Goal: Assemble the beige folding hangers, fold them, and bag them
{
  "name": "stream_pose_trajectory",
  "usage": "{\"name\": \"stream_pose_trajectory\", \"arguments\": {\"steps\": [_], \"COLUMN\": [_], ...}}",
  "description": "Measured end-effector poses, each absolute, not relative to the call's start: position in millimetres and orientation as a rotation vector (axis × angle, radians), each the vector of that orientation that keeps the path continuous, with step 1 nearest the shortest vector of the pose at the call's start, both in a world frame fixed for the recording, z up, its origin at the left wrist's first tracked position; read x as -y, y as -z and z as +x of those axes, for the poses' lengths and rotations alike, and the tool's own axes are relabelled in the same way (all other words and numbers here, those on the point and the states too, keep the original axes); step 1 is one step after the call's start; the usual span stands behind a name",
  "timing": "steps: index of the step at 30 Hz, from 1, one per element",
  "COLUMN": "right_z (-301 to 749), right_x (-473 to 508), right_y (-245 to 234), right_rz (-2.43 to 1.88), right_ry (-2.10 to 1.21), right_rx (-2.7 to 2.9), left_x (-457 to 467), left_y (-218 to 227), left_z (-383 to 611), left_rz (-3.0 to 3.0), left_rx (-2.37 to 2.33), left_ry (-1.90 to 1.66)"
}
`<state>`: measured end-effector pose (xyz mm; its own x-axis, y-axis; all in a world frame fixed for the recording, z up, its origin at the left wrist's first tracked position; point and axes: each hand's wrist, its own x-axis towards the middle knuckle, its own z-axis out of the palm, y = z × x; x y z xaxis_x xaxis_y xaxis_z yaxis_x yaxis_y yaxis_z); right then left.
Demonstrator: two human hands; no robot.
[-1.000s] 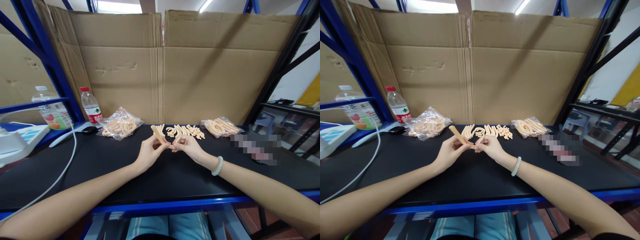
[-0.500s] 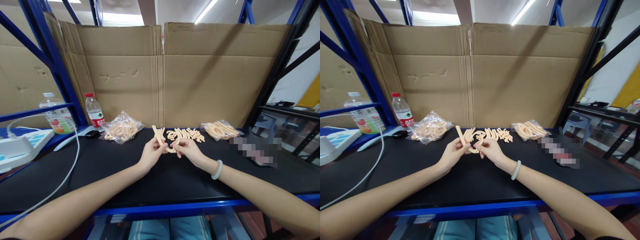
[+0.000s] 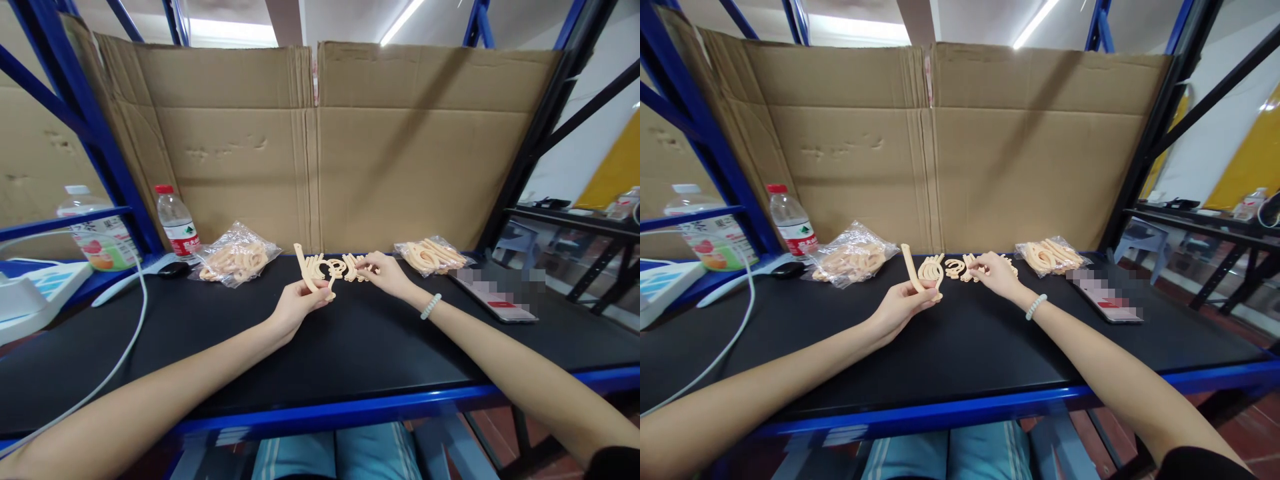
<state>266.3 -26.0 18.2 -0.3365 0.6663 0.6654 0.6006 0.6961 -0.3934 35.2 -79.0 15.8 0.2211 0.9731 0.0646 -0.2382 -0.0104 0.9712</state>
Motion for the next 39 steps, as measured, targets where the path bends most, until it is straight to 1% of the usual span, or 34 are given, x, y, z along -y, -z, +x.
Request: {"name": "stream_pose_trajectory", "arguments": {"steps": [3, 6, 9, 12, 14, 18, 23, 26, 29, 31, 36, 39], "right_z": [265, 254, 247, 247, 249, 256, 262, 262, 259, 255, 244, 238], "right_x": [15, 9, 7, 5, 3, -2, 10, 30, 46, 52, 55, 55], "right_y": [-12, -8, -6, -4, -3, -3, -15, -27, -37, -40, -34, -25], "right_rz": [-0.982, -1.056, -1.098, -1.088, -1.053, -1.003, -0.981, -0.918, -0.889, -0.903, -0.835, -0.784], "right_ry": [0.19, 0.367, 0.428, 0.405, 0.31, -0.058, -0.336, -0.531, -0.603, -0.714, -1.148, -1.231], "right_rx": [2.27, 2.382, 2.445, 2.447, 2.389, 2.062, 1.696, 1.631, 1.676, 1.65, 1.397, 1.265], "left_x": [79, 78, 78, 78, 79, 79, 79, 79, 79, 79, 78, 77], "left_y": [-13, -12, -12, -12, -13, -13, -13, -13, -14, -13, -11, -10], "left_z": [37, 38, 38, 38, 38, 35, 33, 33, 32, 32, 31, 31], "left_rz": [1.162, 1.159, 1.167, 1.181, 1.173, 1.179, 1.204, 1.22, 1.245, 1.247, 1.245, 1.241], "left_rx": [-0.845, -0.831, -0.836, -0.851, -0.853, -0.869, -0.886, -0.883, -0.86, -0.849, -0.838, -0.826], "left_ry": [-1.164, -1.174, -1.196, -1.209, -1.21, -1.227, -1.244, -1.259, -1.277, -1.282, -1.272, -1.26]}}
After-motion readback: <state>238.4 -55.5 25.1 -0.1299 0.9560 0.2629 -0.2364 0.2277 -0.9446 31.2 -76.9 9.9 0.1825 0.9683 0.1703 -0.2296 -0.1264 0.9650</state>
